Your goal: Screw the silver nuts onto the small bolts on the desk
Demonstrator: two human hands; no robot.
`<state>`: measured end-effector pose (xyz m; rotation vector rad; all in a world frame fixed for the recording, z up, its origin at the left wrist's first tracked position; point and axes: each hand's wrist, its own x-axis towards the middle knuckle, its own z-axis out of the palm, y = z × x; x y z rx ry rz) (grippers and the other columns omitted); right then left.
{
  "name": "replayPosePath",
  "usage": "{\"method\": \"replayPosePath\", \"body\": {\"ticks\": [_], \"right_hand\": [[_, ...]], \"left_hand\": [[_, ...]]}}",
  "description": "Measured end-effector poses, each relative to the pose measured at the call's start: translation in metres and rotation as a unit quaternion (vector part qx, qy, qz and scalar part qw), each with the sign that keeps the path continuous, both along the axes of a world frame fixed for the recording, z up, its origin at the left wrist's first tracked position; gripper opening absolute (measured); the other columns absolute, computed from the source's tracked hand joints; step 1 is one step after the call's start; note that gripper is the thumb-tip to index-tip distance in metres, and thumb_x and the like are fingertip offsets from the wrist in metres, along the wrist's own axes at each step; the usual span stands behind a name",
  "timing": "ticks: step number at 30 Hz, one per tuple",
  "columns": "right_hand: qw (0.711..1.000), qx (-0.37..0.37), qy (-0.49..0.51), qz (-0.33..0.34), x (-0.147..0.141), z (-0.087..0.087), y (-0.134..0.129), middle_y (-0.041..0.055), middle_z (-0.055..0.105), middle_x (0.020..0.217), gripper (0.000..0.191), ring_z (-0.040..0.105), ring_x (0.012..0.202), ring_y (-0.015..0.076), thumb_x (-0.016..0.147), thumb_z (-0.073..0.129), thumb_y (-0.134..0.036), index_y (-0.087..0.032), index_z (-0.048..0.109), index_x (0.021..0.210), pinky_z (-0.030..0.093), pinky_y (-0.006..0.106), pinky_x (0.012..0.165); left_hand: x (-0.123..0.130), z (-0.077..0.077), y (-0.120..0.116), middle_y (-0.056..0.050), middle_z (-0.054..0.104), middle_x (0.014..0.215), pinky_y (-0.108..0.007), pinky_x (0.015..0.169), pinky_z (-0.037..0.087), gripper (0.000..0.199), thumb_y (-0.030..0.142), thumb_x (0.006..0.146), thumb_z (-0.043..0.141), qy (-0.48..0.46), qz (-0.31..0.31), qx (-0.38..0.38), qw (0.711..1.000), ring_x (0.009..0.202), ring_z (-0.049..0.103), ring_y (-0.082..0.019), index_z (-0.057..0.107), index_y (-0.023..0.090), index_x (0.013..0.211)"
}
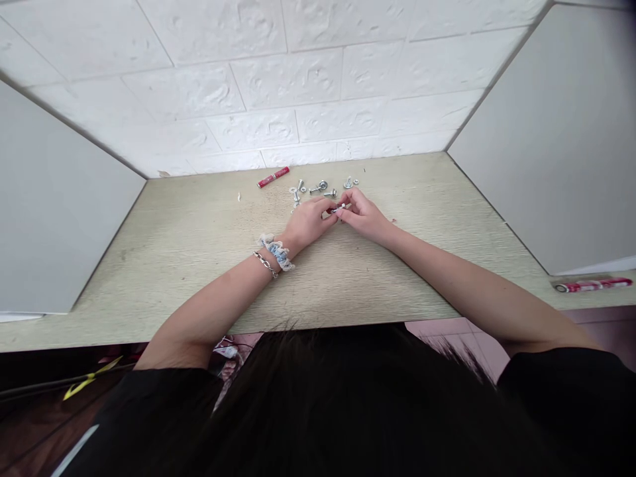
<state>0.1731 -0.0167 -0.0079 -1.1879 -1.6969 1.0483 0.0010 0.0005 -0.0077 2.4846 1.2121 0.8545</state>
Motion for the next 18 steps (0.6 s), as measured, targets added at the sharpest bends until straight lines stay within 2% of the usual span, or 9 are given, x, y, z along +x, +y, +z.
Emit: {"method": "replayPosePath", "body": {"ticks": [3, 6, 12, 18], "right_hand": [[1.0, -0.006, -0.01, -0.023, -0.0012, 0.0014, -0.0001, -0.0004, 0.054, 0.076, 0.037, 0.052, 0.07, 0.013, 0.084, 0.056, -0.056, -0.02, 0.048, 0.081, 0.041, 0.027, 0.068], [0.998, -0.024, -0.045, -0.033, -0.0025, 0.004, 0.0002, 0.0017, 0.057, 0.072, 0.046, 0.055, 0.072, 0.0152, 0.088, 0.047, -0.061, -0.017, 0.054, 0.075, 0.04, 0.028, 0.07], [0.997, -0.014, -0.071, -0.026, -0.0018, 0.0037, 0.001, 0.0012, 0.056, 0.071, 0.037, 0.053, 0.072, 0.0145, 0.091, 0.047, -0.049, -0.017, 0.052, 0.073, 0.039, 0.028, 0.07], [1.0, -0.016, -0.009, 0.01, 0.0019, -0.0028, 0.0033, -0.0033, 0.048, 0.072, 0.013, 0.046, 0.068, 0.0117, 0.083, 0.055, -0.028, -0.021, 0.044, 0.082, 0.037, 0.026, 0.069]], "left_hand": [[0.0003, 0.0008, -0.0009, -0.003, 0.066, 0.082, -0.026, 0.071, 0.046, 0.014, 0.024, 0.088, 0.056, -0.002, -0.003, 0.002, 1.0, 0.073, 0.059, -0.014, 0.069, 0.017, 0.086], [0.0005, 0.0004, -0.0014, -0.003, 0.066, 0.083, -0.026, 0.071, 0.046, 0.013, 0.023, 0.087, 0.057, -0.002, -0.013, 0.008, 1.0, 0.074, 0.059, -0.013, 0.069, 0.017, 0.087], [0.0011, -0.001, -0.0002, -0.003, 0.067, 0.083, -0.026, 0.069, 0.045, 0.012, 0.023, 0.087, 0.058, 0.001, -0.008, 0.009, 1.0, 0.074, 0.059, -0.013, 0.069, 0.017, 0.087], [0.0011, 0.0011, -0.0004, -0.003, 0.068, 0.084, -0.026, 0.072, 0.046, 0.014, 0.024, 0.088, 0.058, 0.0, 0.002, -0.011, 1.0, 0.076, 0.06, -0.014, 0.071, 0.018, 0.089]]}}
